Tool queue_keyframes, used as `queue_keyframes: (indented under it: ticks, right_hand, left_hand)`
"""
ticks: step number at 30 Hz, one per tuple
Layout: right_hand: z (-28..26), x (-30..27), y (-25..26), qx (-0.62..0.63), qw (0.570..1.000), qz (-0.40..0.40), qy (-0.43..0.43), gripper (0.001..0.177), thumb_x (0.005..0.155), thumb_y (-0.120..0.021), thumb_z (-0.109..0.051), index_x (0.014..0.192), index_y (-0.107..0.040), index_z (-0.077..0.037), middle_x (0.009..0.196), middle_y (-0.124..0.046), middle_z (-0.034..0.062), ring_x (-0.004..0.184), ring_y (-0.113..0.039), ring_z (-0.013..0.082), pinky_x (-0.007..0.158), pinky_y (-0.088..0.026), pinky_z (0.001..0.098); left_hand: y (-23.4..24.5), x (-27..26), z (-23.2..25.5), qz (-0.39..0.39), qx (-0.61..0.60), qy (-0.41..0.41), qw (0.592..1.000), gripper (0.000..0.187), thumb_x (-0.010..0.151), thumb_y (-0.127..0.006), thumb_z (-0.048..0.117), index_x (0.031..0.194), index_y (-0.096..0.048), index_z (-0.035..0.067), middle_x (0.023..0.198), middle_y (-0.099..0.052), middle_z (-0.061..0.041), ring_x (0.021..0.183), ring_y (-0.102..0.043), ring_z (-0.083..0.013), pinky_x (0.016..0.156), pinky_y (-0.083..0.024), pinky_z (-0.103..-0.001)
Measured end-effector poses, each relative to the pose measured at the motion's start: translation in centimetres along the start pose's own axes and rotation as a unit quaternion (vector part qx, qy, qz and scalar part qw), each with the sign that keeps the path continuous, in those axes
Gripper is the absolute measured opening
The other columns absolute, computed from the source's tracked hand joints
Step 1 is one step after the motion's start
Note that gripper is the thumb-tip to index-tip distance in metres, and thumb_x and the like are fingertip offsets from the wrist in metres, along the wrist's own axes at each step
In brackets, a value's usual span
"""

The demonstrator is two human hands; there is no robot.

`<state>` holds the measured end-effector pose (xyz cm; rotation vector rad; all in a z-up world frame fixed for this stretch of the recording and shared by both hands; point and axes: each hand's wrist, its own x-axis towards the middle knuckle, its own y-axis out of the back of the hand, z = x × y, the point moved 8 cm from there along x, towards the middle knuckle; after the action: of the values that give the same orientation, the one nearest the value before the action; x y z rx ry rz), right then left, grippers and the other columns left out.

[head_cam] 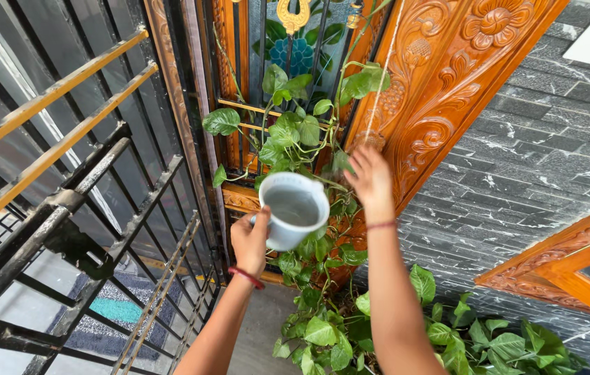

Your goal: The person fills a plastic mug with water from a bucket and pours it onto several potted plants on a balcony.

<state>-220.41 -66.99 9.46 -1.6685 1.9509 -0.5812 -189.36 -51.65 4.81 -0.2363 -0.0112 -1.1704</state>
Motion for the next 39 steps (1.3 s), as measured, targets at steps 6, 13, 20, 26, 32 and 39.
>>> queue_keyframes:
  ticks: [6, 13, 20, 26, 32, 39]
  right_hand:
    - [16.3, -2.1, 14.1, 0.261, 0.955, 0.133, -0.044, 0.024, 0.101, -0.057, -0.024, 0.1, -0.066, -0.002, 0.095, -0.068, 0.0129, 0.088, -0.066, 0.0255, 0.082, -0.059, 0.0385]
    - [18.9, 3.8, 12.1, 0.184, 0.98, 0.061, 0.036, 0.022, 0.104, -0.054, -0.006, 0.083, -0.062, -0.006, 0.073, -0.061, 0.0056, 0.065, -0.057, 0.0198, 0.061, -0.054, 0.0346]
    - [9.2, 4.2, -9.6, 0.15, 0.982, -0.073, -0.093, 0.053, 0.098, -0.05, -0.016, 0.142, -0.025, -0.001, 0.152, -0.033, 0.0234, 0.13, -0.049, 0.0444, 0.109, -0.05, 0.0599]
    - [7.9, -2.4, -13.8, 0.03, 0.982, -0.104, -0.152, 0.075, 0.101, -0.044, -0.04, 0.162, -0.015, -0.005, 0.163, -0.011, 0.0298, 0.146, -0.022, 0.0406, 0.119, -0.024, 0.0591]
    - [18.2, -6.5, -2.9, 0.129, 0.989, 0.017, -0.07, 0.025, 0.107, -0.057, -0.025, 0.109, -0.061, 0.0, 0.112, -0.064, 0.0196, 0.095, -0.066, 0.0282, 0.08, -0.06, 0.0358]
    - [29.2, -1.8, 4.5, 0.294, 0.925, 0.151, -0.19, 0.025, 0.106, -0.041, -0.013, 0.088, -0.054, -0.001, 0.078, -0.057, 0.0118, 0.069, -0.059, 0.0204, 0.064, -0.063, 0.0292]
  left_hand:
    - [-1.0, -1.6, -3.0, -0.041, 0.138, 0.071, 0.987, 0.035, 0.088, -0.064, 0.041, 0.083, -0.075, 0.008, 0.062, -0.07, -0.006, 0.052, -0.069, -0.0163, 0.045, -0.053, -0.034]
    - [-2.3, 0.3, -1.1, -0.043, 0.254, 0.026, 0.966, 0.044, 0.09, -0.065, 0.046, 0.077, -0.072, 0.004, 0.061, -0.067, -0.01, 0.051, -0.067, -0.0204, 0.045, -0.05, -0.034]
    - [4.7, 2.1, 4.5, 0.051, -0.078, -0.075, 0.993, 0.044, 0.097, -0.072, 0.032, 0.065, -0.061, 0.003, 0.061, -0.056, 0.003, 0.055, -0.044, -0.0061, 0.05, -0.032, -0.026]
    - [11.2, 0.7, 5.1, 0.101, 0.015, -0.064, 0.993, 0.046, 0.097, -0.07, 0.034, 0.065, -0.061, 0.003, 0.059, -0.056, 0.003, 0.055, -0.046, -0.0055, 0.051, -0.034, -0.026]
    - [13.2, -1.0, 0.2, 0.116, 0.135, -0.032, 0.984, 0.045, 0.092, -0.072, 0.041, 0.075, -0.071, 0.0, 0.061, -0.063, -0.004, 0.056, -0.055, -0.011, 0.054, -0.043, -0.031]
    - [6.0, -0.3, 2.1, 0.035, 0.366, -0.048, 0.929, 0.049, 0.088, -0.067, 0.053, 0.09, -0.08, 0.006, 0.061, -0.071, -0.019, 0.052, -0.068, -0.0289, 0.058, -0.053, -0.041]
